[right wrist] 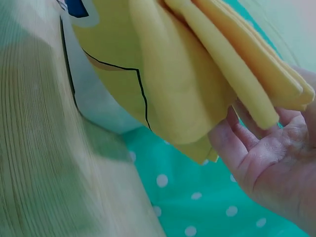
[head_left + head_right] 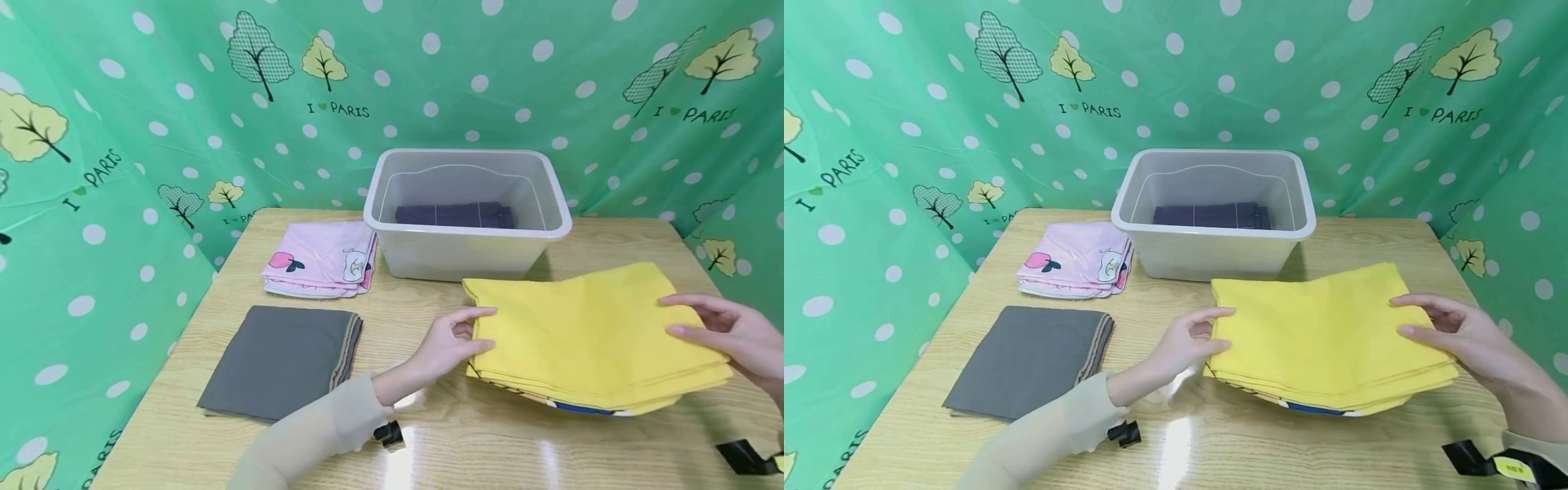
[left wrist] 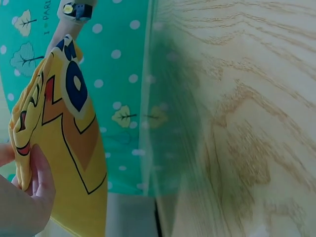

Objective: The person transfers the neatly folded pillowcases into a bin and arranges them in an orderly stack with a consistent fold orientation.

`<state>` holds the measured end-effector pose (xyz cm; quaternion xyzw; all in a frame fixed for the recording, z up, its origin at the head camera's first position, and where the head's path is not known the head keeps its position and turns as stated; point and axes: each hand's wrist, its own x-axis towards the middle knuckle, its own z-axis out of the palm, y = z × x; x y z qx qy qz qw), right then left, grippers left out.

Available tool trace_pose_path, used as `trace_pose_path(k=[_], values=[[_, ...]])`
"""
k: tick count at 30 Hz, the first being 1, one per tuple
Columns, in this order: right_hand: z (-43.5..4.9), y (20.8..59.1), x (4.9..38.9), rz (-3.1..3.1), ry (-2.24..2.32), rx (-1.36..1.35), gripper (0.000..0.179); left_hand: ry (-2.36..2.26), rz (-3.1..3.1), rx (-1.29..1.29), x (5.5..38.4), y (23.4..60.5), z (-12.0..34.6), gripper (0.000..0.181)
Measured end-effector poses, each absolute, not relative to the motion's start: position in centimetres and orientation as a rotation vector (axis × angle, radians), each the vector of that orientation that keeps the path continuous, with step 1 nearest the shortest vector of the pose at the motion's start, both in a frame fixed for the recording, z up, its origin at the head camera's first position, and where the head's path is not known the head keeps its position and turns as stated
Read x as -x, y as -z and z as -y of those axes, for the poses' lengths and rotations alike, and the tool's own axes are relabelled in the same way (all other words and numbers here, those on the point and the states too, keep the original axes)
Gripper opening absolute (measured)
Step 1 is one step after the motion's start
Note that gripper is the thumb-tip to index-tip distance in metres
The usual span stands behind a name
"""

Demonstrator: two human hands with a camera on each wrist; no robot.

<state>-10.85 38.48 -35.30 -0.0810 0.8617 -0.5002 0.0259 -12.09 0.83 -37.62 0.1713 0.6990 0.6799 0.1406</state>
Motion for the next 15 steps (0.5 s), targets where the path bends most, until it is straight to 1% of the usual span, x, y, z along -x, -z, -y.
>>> trace_pose_path(k=[4, 10, 15], values=[[-37.1, 34.6, 10.7, -2.681, 1.519, 0.23, 0.043, -1.992, -2.015, -0.477, 11.8, 36.4, 0.3, 0.04], [-35.4, 33.6, 10.8, -2.669, 1.53, 0.245, 0.047, -2.006, -2.089, -0.435, 12.4, 37.2, 1.6, 0.037], [-34.3, 33.0, 10.9, -2.647, 1.568, 0.248, 0.046, -2.043, -2.118, -0.435, 12.2, 36.7, 2.6, 0.035]])
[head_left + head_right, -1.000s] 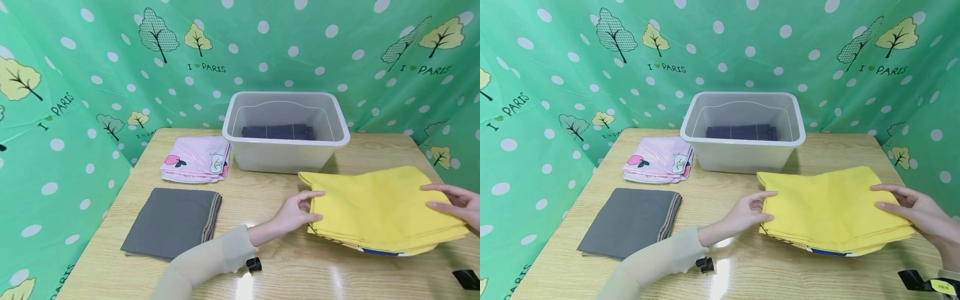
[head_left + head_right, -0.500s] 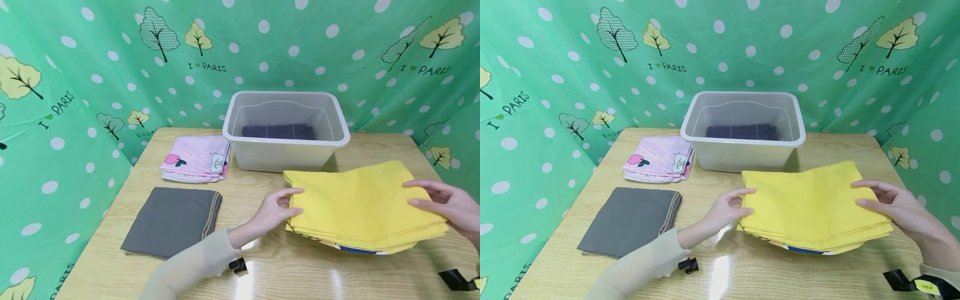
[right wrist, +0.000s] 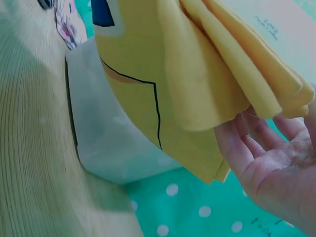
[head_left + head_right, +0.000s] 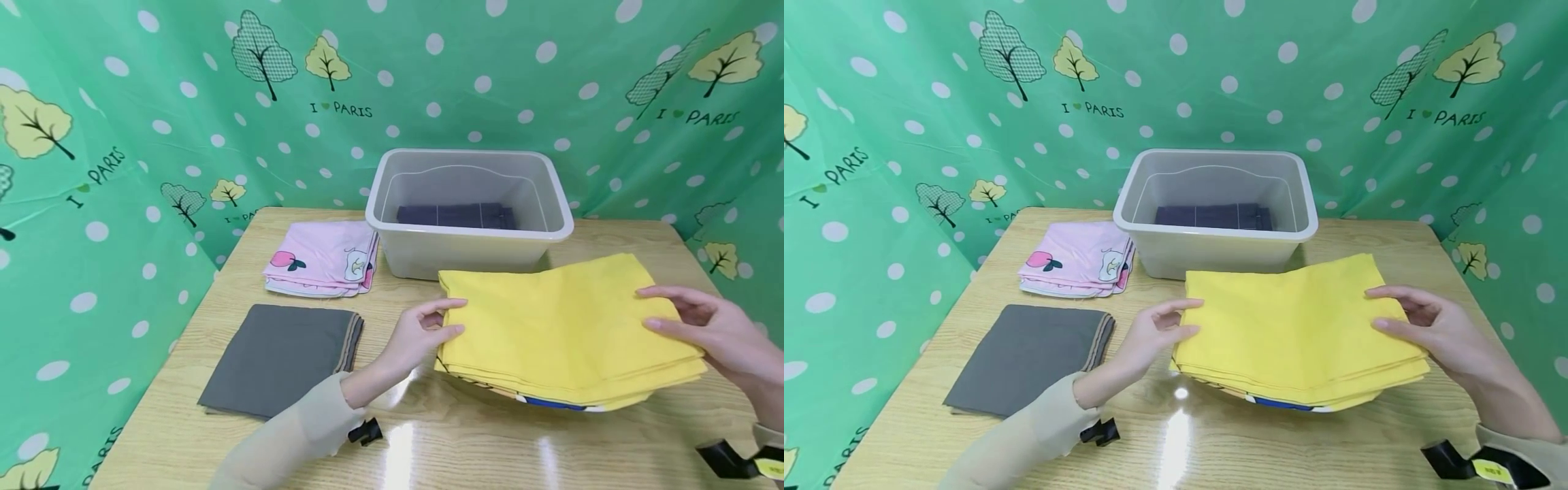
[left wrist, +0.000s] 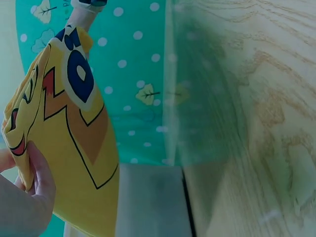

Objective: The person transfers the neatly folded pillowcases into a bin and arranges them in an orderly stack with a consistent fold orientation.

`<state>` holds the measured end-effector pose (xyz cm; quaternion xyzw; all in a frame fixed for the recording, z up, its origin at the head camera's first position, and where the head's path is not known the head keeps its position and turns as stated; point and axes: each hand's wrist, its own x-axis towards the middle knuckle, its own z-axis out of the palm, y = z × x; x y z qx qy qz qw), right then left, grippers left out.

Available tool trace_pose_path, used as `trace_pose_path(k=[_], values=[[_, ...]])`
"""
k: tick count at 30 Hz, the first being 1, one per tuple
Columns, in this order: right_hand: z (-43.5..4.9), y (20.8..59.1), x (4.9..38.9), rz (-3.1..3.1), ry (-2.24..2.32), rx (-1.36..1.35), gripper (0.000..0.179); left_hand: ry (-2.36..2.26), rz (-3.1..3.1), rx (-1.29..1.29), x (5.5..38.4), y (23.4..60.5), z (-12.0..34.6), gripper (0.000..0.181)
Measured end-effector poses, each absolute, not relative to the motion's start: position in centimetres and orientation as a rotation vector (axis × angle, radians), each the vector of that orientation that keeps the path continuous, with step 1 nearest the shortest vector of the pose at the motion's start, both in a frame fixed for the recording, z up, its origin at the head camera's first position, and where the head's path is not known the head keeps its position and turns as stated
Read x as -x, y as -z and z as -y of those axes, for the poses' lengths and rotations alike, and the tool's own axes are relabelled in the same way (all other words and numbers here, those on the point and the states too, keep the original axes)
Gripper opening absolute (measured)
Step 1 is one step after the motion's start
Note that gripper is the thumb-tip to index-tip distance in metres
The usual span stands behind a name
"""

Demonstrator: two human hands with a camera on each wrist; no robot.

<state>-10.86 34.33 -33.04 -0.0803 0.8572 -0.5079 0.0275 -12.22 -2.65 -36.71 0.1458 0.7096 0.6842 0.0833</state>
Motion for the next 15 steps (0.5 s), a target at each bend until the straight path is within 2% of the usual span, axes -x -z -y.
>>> trace_pose_path(k=[15], values=[[-31.7, 31.7, 10.7, -2.492, 1.809, 0.379, 0.046, -2.118, -2.111, -0.342, 11.4, 34.6, 5.4, 0.033]])
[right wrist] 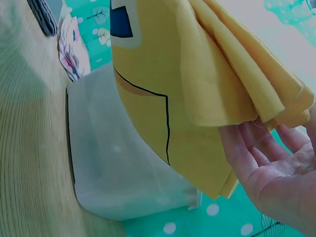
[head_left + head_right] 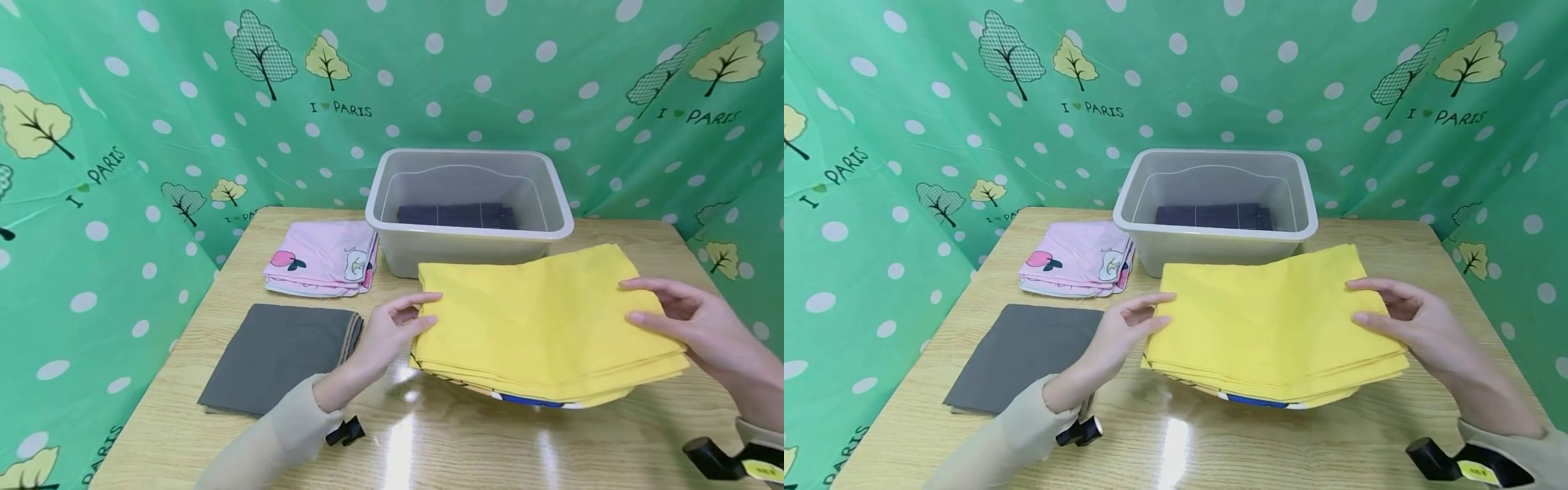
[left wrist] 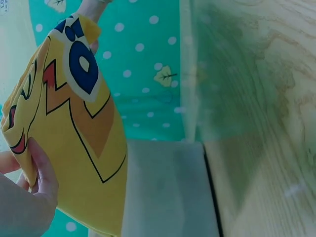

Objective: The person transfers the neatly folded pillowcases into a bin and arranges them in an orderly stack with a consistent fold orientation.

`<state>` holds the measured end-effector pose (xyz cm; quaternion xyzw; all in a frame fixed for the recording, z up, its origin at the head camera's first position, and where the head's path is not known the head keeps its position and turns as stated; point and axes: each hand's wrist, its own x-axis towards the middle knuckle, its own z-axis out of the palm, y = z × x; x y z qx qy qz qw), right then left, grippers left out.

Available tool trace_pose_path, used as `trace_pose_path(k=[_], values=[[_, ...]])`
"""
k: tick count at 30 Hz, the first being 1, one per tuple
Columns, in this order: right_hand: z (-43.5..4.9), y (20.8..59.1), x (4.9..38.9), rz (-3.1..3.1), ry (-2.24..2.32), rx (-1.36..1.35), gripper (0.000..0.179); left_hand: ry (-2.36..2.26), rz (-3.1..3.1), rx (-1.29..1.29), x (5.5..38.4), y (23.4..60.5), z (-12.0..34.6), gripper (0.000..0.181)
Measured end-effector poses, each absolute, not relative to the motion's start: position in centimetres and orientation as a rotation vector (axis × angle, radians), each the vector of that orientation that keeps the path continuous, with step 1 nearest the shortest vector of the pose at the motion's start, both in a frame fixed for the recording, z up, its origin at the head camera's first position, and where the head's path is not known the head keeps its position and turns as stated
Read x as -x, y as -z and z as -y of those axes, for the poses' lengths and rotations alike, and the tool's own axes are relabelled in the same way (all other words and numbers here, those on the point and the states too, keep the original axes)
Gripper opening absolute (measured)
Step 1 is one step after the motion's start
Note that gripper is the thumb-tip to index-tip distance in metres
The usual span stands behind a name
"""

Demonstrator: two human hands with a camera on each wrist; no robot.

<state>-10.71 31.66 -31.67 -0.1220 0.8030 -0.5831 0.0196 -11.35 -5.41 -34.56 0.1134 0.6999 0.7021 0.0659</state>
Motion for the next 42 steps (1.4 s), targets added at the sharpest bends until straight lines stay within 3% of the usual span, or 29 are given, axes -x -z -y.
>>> trace_pose_path(k=[26, 42], values=[[-29.1, 29.1, 9.6, -2.644, 1.79, 0.208, 0.041, -2.252, -2.165, -0.411, 9.4, 30.9, 8.2, 0.031], [-28.5, 27.1, 11.1, -2.589, 1.92, 0.247, 0.041, -2.257, -2.228, -0.532, 10.9, 27.8, 8.7, 0.031]])
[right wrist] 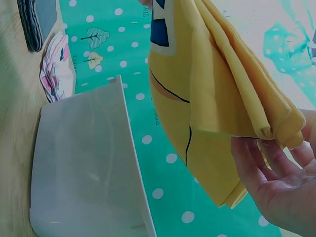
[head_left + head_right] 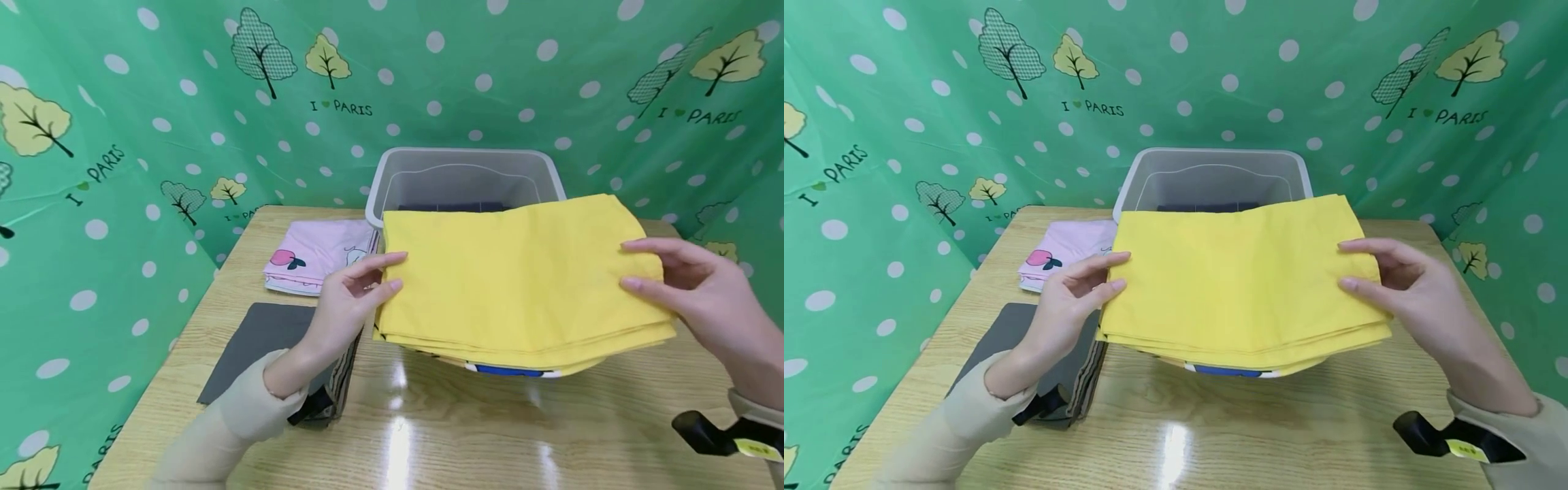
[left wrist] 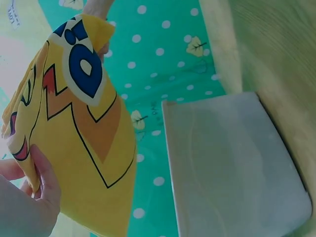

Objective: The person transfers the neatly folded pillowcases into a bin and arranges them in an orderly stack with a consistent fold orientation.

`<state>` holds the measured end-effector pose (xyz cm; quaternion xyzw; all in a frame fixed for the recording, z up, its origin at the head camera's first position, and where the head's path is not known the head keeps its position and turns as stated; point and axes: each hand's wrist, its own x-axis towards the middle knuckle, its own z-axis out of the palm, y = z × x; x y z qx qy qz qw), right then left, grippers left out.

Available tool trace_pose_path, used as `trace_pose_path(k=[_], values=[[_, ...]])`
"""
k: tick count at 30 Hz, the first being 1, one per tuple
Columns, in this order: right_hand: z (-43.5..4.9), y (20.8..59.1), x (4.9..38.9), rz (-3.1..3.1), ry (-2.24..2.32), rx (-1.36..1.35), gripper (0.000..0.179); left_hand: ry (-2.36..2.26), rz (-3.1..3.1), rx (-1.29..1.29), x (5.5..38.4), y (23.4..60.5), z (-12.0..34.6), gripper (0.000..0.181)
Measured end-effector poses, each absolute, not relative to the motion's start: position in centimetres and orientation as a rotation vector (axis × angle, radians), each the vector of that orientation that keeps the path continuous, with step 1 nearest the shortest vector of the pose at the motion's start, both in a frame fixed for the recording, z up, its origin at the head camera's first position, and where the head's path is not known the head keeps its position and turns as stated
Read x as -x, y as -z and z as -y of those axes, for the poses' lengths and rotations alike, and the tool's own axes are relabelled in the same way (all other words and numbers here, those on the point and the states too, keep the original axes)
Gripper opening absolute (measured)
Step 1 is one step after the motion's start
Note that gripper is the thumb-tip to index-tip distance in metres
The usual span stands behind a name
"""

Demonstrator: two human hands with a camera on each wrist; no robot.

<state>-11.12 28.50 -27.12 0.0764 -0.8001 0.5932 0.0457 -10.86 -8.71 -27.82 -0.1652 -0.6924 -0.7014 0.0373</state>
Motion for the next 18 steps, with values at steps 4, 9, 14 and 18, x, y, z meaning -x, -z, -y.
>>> trace_pose_path(k=[4, 9, 14, 18], values=[[-28.2, 26.6, 12.1, 2.48, -1.781, -0.207, 0.042, 2.09, 2.166, 0.517, 11.9, 27.4, 8.7, 0.03], [-27.9, 26.2, 13.7, 2.518, -1.736, -0.191, 0.042, 2.016, 2.225, 0.498, 13.4, 27.1, 8.8, 0.031], [-27.7, 26.0, 15.5, 2.349, -2.02, -0.265, 0.04, 1.954, 2.29, 0.488, 15.1, 26.9, 8.9, 0.031], [-27.7, 25.9, 16.9, 2.201, -2.251, -0.301, 0.042, 1.945, 2.31, 0.46, 16.6, 26.9, 8.8, 0.031]])
